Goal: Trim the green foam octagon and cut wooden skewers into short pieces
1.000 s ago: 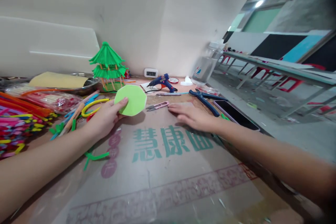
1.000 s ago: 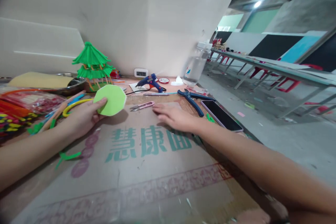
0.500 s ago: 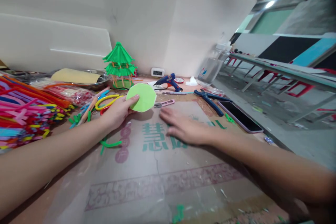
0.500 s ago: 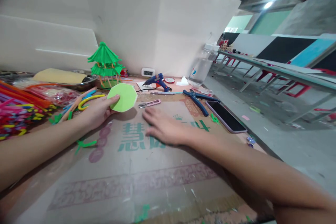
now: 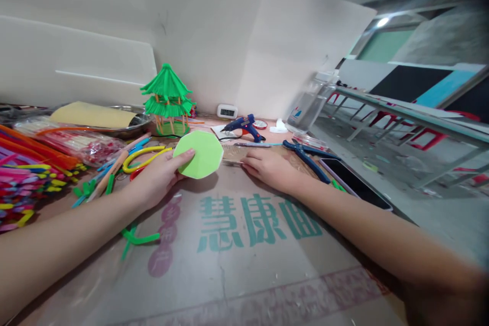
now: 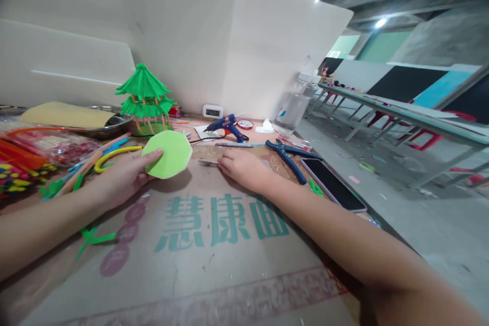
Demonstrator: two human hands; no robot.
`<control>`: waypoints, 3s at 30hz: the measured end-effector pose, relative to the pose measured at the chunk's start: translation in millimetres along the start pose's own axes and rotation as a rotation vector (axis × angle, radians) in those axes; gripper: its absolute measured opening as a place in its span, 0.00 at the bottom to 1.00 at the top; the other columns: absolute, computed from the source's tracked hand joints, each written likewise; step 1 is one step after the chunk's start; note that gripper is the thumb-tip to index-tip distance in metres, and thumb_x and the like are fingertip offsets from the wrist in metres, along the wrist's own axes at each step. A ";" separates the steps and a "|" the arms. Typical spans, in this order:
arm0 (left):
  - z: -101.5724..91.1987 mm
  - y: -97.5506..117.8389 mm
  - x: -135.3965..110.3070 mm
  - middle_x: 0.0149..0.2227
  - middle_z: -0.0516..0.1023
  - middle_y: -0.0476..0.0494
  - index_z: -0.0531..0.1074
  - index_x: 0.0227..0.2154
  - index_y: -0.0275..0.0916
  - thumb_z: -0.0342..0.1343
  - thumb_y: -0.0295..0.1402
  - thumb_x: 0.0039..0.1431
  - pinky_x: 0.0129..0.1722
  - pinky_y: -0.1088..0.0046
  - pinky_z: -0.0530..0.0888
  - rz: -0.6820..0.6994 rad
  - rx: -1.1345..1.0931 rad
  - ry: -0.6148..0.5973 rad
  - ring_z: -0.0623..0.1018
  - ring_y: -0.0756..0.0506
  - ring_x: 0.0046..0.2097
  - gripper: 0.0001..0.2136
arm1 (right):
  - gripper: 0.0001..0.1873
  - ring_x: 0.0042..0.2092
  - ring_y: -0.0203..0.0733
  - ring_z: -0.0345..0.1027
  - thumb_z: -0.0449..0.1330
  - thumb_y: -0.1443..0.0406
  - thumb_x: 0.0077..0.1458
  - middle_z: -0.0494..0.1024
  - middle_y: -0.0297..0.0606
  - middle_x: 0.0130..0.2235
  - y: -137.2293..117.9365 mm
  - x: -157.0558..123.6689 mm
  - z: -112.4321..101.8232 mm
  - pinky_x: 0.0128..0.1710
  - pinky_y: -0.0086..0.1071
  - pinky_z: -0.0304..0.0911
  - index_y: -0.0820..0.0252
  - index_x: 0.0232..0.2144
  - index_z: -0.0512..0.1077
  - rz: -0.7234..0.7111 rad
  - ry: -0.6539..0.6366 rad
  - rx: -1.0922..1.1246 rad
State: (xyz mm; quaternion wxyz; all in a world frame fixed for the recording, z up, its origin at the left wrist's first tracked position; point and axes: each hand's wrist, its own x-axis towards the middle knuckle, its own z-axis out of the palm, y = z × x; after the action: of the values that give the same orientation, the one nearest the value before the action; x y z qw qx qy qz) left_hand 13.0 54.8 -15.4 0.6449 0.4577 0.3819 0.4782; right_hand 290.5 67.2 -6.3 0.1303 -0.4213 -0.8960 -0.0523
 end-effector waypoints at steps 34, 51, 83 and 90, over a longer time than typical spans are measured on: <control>-24.0 11.0 24.2 0.26 0.79 0.47 0.75 0.32 0.36 0.62 0.35 0.52 0.19 0.80 0.70 0.074 -0.060 0.165 0.73 0.52 0.21 0.08 | 0.23 0.61 0.40 0.59 0.53 0.57 0.62 0.71 0.41 0.58 -106.0 10.8 -22.0 0.62 0.32 0.52 0.61 0.55 0.69 -0.480 -0.511 0.855; -17.8 8.8 19.3 0.42 0.81 0.43 0.77 0.39 0.39 0.62 0.40 0.50 0.25 0.78 0.72 0.106 0.075 0.123 0.79 0.45 0.36 0.14 | 0.23 0.64 0.45 0.54 0.48 0.59 0.65 0.62 0.48 0.63 -123.4 4.9 -33.0 0.64 0.40 0.47 0.64 0.58 0.65 -0.150 -0.256 0.738; 16.4 18.1 -25.2 0.46 0.78 0.45 0.70 0.49 0.39 0.59 0.36 0.55 0.43 0.68 0.73 0.344 0.645 -0.239 0.77 0.42 0.45 0.18 | 0.22 0.36 0.39 0.71 0.56 0.51 0.56 0.75 0.41 0.41 -61.9 18.5 -37.9 0.36 0.34 0.68 0.59 0.46 0.69 0.277 0.185 0.932; 16.9 10.8 -29.5 0.33 0.78 0.48 0.72 0.39 0.39 0.53 0.38 0.60 0.28 0.75 0.71 0.291 0.711 -0.359 0.75 0.48 0.31 0.10 | 0.18 0.29 0.34 0.63 0.58 0.52 0.54 0.72 0.33 0.28 -75.4 18.2 -35.4 0.28 0.27 0.59 0.61 0.27 0.71 0.356 0.201 0.929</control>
State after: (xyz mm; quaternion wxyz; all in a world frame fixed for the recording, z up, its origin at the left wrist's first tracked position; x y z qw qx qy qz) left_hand 18.5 23.8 1.4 0.4290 0.7767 0.3361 0.3157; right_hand 228.1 25.2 34.0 0.3962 -0.4580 -0.7220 0.3346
